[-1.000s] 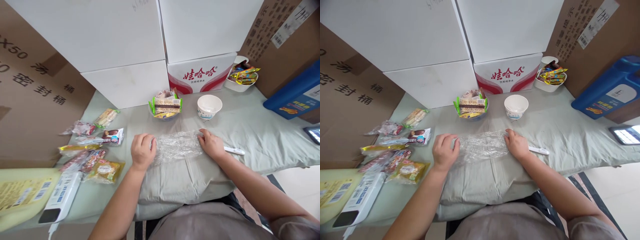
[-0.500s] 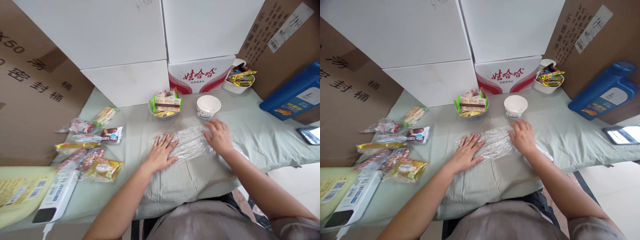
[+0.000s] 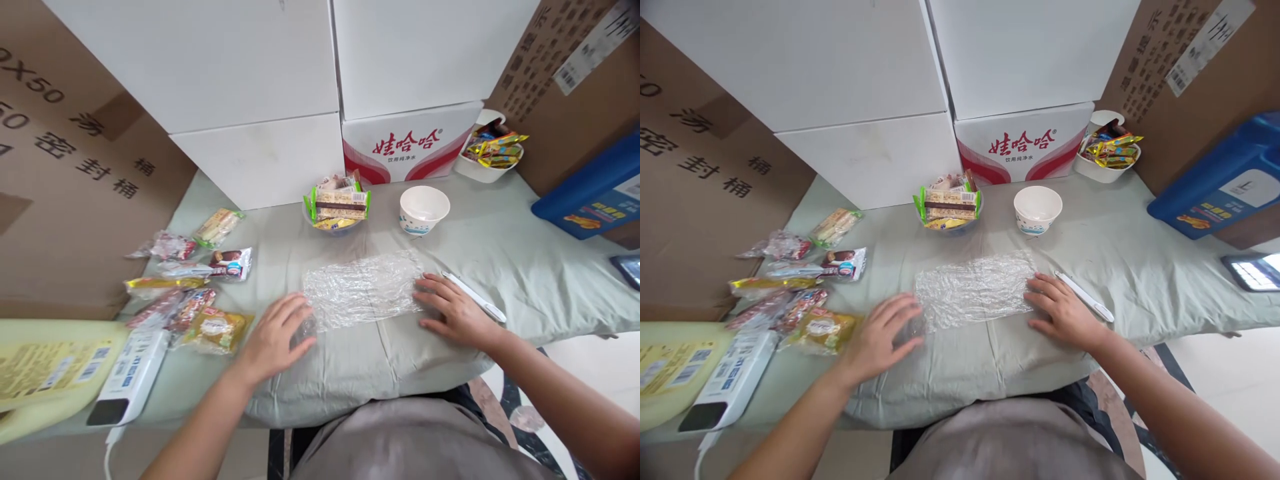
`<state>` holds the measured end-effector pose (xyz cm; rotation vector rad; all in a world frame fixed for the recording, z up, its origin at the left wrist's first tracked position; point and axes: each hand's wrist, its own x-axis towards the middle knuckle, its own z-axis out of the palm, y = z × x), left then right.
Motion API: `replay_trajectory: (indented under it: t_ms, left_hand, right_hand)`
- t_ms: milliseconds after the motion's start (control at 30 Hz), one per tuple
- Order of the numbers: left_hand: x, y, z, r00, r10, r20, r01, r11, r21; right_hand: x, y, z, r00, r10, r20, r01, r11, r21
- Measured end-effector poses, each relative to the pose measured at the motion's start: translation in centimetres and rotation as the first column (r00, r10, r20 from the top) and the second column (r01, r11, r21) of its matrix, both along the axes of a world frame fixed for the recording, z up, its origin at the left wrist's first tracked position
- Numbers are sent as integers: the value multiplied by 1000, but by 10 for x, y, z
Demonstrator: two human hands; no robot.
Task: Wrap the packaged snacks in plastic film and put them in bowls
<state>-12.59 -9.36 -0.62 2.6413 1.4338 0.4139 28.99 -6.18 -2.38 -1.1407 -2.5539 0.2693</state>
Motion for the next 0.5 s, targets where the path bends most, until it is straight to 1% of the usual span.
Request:
replay_trajectory:
  t_ms: [33,100,167,233,300,333,433,500]
  left_hand:
    - [2,-6,-2,999,-41,24,41,999,-4]
    - [7,-13,-8,996,-63,69,63,998,1]
    - [10,-13,-12,991,-44,130,45,999,-2]
    - [11,-10,-11,978,-5,207,14,999,-42]
    - [10,-4,-5,956,98,277,-68,991,-118]
    - [10,0,-1,939,173,296,-129,978,-162]
    - [13,19,5,880,389,273,-321,910,-262]
    - [18,35,3,849,474,233,-413,871,-268]
  right_hand:
    - [3,-3,-1,999,3,-38,-3,1000,1]
    - [5,-7,-2,995,0,-100,2,1000,14]
    - [2,-8,-1,991,0,-132,4,999,33]
    - [-1,-8,3,988,10,-156,-5,1000,30]
    - [-3,-7,8,983,-22,-180,21,1000,-5]
    - [-5,-4,9,979,-67,-190,63,998,-30]
    - [-14,9,9,945,-270,-188,258,962,-84]
    - [-24,24,4,912,-382,-151,374,924,-82]
